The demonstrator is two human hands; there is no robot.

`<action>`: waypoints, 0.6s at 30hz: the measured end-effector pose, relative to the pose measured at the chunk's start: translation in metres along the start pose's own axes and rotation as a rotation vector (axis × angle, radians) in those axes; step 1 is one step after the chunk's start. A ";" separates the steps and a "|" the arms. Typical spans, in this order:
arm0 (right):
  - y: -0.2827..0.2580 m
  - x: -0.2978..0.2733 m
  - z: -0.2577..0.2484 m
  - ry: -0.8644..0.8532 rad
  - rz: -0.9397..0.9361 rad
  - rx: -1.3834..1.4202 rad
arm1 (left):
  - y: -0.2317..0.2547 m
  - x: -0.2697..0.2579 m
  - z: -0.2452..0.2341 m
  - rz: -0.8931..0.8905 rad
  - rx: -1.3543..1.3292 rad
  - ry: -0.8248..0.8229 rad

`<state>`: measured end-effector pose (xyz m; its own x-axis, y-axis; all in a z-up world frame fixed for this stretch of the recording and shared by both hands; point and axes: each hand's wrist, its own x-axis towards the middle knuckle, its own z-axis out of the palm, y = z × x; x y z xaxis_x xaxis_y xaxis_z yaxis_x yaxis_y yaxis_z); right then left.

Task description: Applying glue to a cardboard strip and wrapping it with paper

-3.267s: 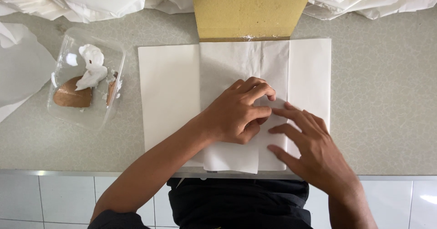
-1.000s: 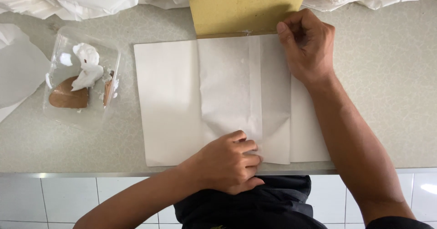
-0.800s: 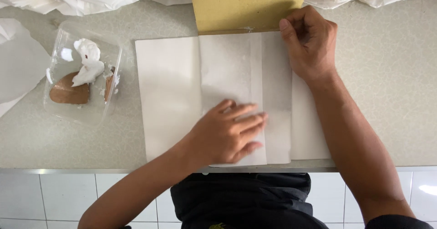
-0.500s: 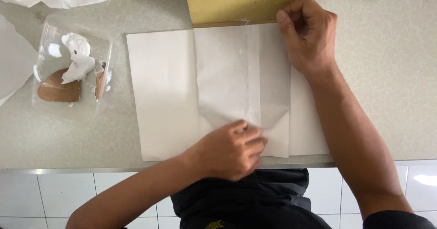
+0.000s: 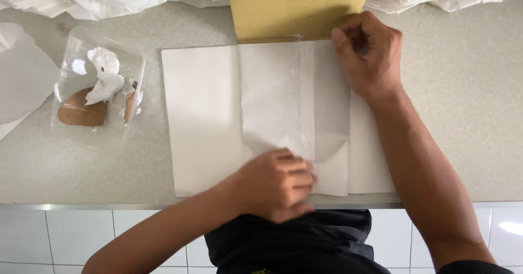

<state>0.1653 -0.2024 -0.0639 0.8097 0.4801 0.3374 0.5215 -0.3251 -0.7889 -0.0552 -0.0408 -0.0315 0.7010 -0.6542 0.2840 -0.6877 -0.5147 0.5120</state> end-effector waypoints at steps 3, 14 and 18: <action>-0.006 -0.001 0.000 -0.037 -0.039 -0.057 | 0.008 -0.002 0.005 0.064 -0.097 0.033; -0.012 0.000 0.002 -0.140 -0.106 -0.113 | -0.072 -0.011 -0.047 -0.474 0.411 0.203; -0.012 0.000 0.002 -0.154 -0.113 -0.121 | -0.091 -0.021 -0.052 -0.503 0.567 0.261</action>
<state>0.1583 -0.1968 -0.0555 0.6988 0.6346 0.3302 0.6423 -0.3533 -0.6802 0.0027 0.0488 -0.0418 0.9259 -0.1547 0.3447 -0.2200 -0.9624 0.1591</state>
